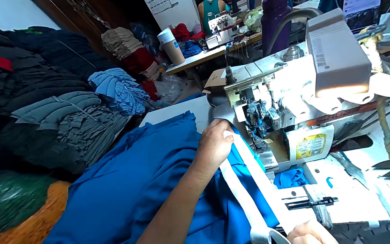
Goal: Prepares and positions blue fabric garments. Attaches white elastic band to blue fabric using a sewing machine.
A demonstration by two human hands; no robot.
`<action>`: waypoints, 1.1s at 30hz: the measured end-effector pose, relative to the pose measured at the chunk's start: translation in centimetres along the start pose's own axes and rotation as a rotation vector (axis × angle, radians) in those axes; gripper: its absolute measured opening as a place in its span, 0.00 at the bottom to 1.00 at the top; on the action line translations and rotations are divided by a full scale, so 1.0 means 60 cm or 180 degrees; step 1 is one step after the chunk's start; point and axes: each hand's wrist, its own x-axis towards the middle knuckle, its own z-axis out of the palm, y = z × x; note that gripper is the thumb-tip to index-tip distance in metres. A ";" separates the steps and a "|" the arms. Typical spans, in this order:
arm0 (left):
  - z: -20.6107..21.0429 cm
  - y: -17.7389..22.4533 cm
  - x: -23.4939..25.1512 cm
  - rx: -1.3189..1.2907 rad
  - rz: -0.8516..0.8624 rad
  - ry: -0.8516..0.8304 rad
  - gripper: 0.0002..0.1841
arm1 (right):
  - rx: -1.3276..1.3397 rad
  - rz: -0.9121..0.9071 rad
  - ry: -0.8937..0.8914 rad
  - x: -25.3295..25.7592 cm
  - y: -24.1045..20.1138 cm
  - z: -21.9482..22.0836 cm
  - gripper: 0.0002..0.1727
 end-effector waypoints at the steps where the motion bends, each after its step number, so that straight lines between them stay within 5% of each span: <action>1: 0.001 0.000 -0.001 0.0026 0.0003 0.0025 0.02 | 0.0015 0.0034 -0.0006 -0.002 0.005 0.003 0.17; 33: 0.027 0.034 0.049 0.0198 -0.0122 0.0186 0.13 | -0.0566 0.0151 0.0204 0.021 0.016 -0.002 0.17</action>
